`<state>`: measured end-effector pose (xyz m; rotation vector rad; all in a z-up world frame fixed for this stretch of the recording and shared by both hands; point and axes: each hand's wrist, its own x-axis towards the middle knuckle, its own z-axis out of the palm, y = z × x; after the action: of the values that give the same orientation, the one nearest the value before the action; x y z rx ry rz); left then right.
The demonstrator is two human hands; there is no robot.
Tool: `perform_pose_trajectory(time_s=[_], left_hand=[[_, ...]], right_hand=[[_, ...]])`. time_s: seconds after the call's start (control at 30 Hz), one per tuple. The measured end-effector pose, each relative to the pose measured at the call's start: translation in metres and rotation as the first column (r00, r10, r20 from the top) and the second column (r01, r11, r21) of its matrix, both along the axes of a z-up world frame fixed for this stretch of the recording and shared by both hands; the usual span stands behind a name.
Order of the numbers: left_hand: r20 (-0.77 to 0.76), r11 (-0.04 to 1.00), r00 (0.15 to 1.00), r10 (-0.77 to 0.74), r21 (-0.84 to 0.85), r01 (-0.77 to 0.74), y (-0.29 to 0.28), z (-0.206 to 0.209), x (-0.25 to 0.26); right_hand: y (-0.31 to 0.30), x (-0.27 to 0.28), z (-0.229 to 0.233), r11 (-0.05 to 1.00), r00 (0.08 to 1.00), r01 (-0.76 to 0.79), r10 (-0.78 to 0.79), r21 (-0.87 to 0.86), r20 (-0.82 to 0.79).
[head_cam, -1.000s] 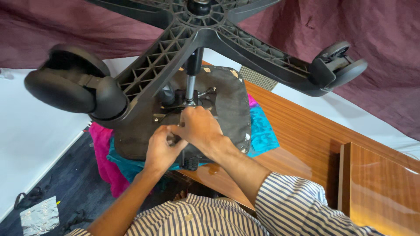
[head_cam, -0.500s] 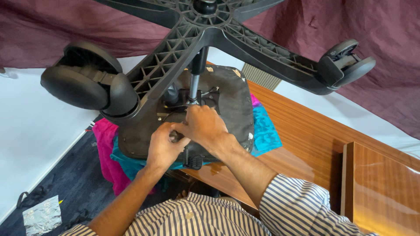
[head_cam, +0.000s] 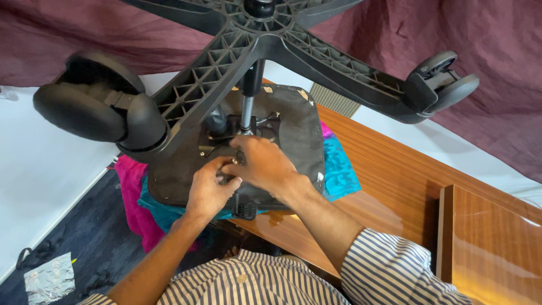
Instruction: The person uses an Allen key to tighten screws on the underside of an office chair seat, securing the gas lift and base assembly. The chair is inverted on a wooden surface with colorful cloths underneath.
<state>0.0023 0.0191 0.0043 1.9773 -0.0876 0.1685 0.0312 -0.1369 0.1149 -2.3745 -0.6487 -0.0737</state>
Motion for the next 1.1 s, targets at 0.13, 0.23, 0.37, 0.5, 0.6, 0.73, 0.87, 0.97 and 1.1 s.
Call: perform_pose_trajectory(time_s=[0.13, 0.23, 0.37, 0.5, 0.6, 0.73, 0.87, 0.97, 1.1], left_hand=[[-0.054, 0.995, 0.998, 0.010, -0.097, -0.015, -0.006, 0.001, 0.000], [-0.059, 0.998, 0.996, 0.061, -0.005, -0.061, -0.009, 0.003, -0.004], [-0.052, 0.995, 0.998, -0.020, -0.098, 0.015, -0.005, 0.008, -0.003], [-0.037, 0.986, 0.997, -0.062, -0.157, 0.055, -0.010, 0.007, -0.003], [-0.095, 0.991, 0.995, 0.036, -0.127, -0.048, -0.016, 0.005, -0.004], [-0.069, 0.994, 0.997, -0.015, -0.110, 0.007, -0.009, 0.004, -0.003], [-0.034, 0.996, 0.999, -0.033, -0.085, 0.030, -0.004, 0.001, 0.002], [-0.030, 0.995, 0.999, -0.025, -0.101, 0.022, -0.007, -0.002, -0.001], [-0.041, 0.986, 0.999, -0.027, -0.164, 0.020, -0.005, 0.000, -0.003]], right_hand=[[0.000, 0.003, -0.001, 0.995, 0.982, -0.101, 0.104, 0.025, -0.156], [0.004, 0.004, 0.003, 0.984, 0.966, 0.039, -0.082, -0.175, -0.244], [-0.001, 0.002, 0.006, 0.995, 0.984, 0.009, -0.026, -0.095, -0.174], [-0.004, 0.005, 0.002, 0.984, 0.972, -0.168, 0.176, 0.067, -0.154], [-0.001, 0.006, -0.002, 0.992, 0.975, 0.028, -0.054, -0.123, -0.213], [0.002, 0.007, -0.003, 0.979, 0.987, 0.070, -0.096, -0.190, -0.131], [-0.003, 0.008, -0.003, 0.991, 0.981, -0.132, 0.135, 0.030, -0.140], [0.000, 0.008, -0.003, 0.998, 0.990, -0.051, 0.048, -0.021, -0.132], [0.010, 0.007, -0.003, 0.952, 0.953, 0.174, -0.228, -0.253, -0.200]])
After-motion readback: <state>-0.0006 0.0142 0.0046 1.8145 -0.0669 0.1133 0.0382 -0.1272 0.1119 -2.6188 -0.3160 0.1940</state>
